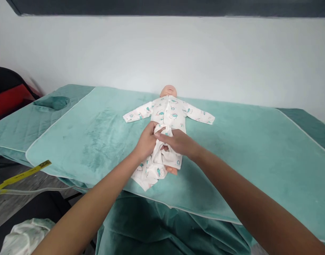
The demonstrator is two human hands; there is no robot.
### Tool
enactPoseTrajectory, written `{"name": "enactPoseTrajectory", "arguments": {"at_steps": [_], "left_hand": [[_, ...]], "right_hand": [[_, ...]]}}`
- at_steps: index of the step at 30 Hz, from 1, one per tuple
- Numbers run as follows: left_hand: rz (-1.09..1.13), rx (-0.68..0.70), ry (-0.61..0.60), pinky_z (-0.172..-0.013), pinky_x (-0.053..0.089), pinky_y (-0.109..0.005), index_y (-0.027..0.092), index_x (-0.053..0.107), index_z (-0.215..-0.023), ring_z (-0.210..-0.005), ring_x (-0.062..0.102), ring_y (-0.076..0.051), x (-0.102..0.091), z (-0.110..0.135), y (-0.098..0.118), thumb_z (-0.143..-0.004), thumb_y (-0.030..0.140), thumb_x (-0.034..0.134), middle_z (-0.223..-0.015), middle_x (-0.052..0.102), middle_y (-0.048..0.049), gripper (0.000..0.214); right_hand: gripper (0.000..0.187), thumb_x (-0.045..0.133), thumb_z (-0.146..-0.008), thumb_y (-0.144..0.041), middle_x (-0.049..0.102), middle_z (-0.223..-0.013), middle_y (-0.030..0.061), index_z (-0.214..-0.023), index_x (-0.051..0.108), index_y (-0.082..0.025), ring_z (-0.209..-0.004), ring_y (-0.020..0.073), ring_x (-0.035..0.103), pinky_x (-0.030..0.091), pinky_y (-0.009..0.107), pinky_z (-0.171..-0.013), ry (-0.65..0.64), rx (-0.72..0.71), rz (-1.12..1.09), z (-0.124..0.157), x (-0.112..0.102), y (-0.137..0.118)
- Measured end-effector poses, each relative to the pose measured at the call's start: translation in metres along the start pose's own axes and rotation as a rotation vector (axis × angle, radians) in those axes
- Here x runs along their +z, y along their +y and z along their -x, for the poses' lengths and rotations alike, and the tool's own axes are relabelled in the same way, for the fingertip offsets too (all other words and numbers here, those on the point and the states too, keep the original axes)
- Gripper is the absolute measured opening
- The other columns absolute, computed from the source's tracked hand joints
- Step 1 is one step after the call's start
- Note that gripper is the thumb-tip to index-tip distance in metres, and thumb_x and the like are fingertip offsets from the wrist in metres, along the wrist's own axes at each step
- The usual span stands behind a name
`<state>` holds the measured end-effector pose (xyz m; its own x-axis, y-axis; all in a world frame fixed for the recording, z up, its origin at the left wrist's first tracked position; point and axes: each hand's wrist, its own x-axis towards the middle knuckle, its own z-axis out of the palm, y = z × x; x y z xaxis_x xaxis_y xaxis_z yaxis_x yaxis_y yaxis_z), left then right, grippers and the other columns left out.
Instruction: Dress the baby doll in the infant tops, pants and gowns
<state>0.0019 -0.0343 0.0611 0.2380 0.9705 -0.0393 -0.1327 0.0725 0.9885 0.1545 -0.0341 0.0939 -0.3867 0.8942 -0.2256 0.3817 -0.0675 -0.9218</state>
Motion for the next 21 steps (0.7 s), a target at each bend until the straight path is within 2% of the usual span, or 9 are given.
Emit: {"name": "enactPoseTrajectory", "arguments": {"at_steps": [2,4,8,11,14,16,18,21], "left_hand": [[-0.116,0.084,0.100,-0.058,0.042,-0.025,0.021,0.050,-0.086,-0.061,0.053,-0.012,0.001,-0.002,-0.002,-0.083,0.045,0.064,-0.070,0.055,0.0036,0.027],[-0.165,0.115,0.151,-0.063,0.041,-0.024,0.020,0.054,-0.084,-0.067,0.052,-0.012,-0.002,-0.006,-0.004,-0.082,0.041,0.066,-0.076,0.056,0.0027,0.025],[0.065,0.055,0.132,-0.064,0.041,-0.023,0.018,0.057,-0.085,-0.067,0.051,-0.010,-0.009,-0.014,-0.007,-0.075,0.035,0.073,-0.075,0.057,0.0031,0.026],[0.202,-0.085,0.013,-0.068,0.045,-0.026,0.016,0.061,-0.091,-0.069,0.057,-0.013,-0.015,-0.012,-0.004,-0.074,0.037,0.075,-0.079,0.064,-0.0008,0.030],[0.153,-0.264,-0.200,-0.069,0.047,-0.029,0.012,0.066,-0.096,-0.071,0.062,-0.016,-0.023,-0.004,0.000,-0.074,0.038,0.077,-0.083,0.068,-0.0058,0.035],[0.117,-0.314,-0.290,-0.071,0.047,-0.028,0.012,0.068,-0.099,-0.075,0.064,-0.016,-0.027,0.001,0.001,-0.072,0.032,0.079,-0.089,0.070,-0.0073,0.035],[0.164,-0.289,-0.290,-0.073,0.048,-0.028,0.014,0.067,-0.104,-0.080,0.066,-0.017,-0.028,0.002,0.000,-0.072,0.029,0.080,-0.096,0.071,-0.0072,0.038],[0.328,-0.198,-0.191,-0.075,0.049,-0.028,0.017,0.064,-0.110,-0.081,0.067,-0.017,-0.022,-0.004,-0.008,-0.074,0.030,0.078,-0.097,0.071,-0.0060,0.040]], "right_hand": [[0.025,0.068,-0.074,-0.040,0.067,-0.070,0.0035,-0.079,0.067,-0.016,-0.066,0.0176,0.061,0.045,0.028,-0.061,0.023,0.046,-0.114,0.001,0.000,0.000],[0.021,0.068,-0.071,-0.030,0.070,-0.081,0.0038,-0.086,0.068,-0.016,-0.073,0.0189,0.063,0.047,0.029,-0.064,-0.033,0.045,-0.180,0.003,-0.004,0.001],[0.023,0.061,-0.064,-0.019,0.071,-0.085,0.0022,-0.086,0.068,-0.017,-0.078,0.0207,0.063,0.047,0.030,-0.066,-0.090,0.016,-0.142,0.006,-0.014,0.004],[0.022,0.058,-0.063,-0.018,0.069,-0.081,0.0014,-0.084,0.066,-0.018,-0.074,0.0199,0.061,0.045,0.029,-0.062,0.005,0.034,-0.116,0.004,-0.015,0.009],[0.017,0.060,-0.065,-0.021,0.064,-0.071,-0.0003,-0.081,0.065,-0.018,-0.064,0.0166,0.056,0.041,0.027,-0.057,0.153,0.072,-0.185,0.002,-0.015,0.013],[0.017,0.062,-0.064,-0.022,0.061,-0.067,-0.0011,-0.080,0.065,-0.018,-0.063,0.0159,0.055,0.040,0.027,-0.055,0.183,0.083,-0.301,0.002,-0.015,0.015],[0.019,0.063,-0.062,-0.021,0.063,-0.070,0.0001,-0.081,0.065,-0.018,-0.067,0.0178,0.058,0.043,0.028,-0.058,0.141,0.087,-0.457,0.003,-0.016,0.014],[0.019,0.062,-0.057,-0.015,0.064,-0.070,0.0018,-0.075,0.063,-0.017,-0.069,0.0190,0.059,0.044,0.029,-0.060,0.023,0.057,-0.622,0.000,-0.016,0.012]]}}
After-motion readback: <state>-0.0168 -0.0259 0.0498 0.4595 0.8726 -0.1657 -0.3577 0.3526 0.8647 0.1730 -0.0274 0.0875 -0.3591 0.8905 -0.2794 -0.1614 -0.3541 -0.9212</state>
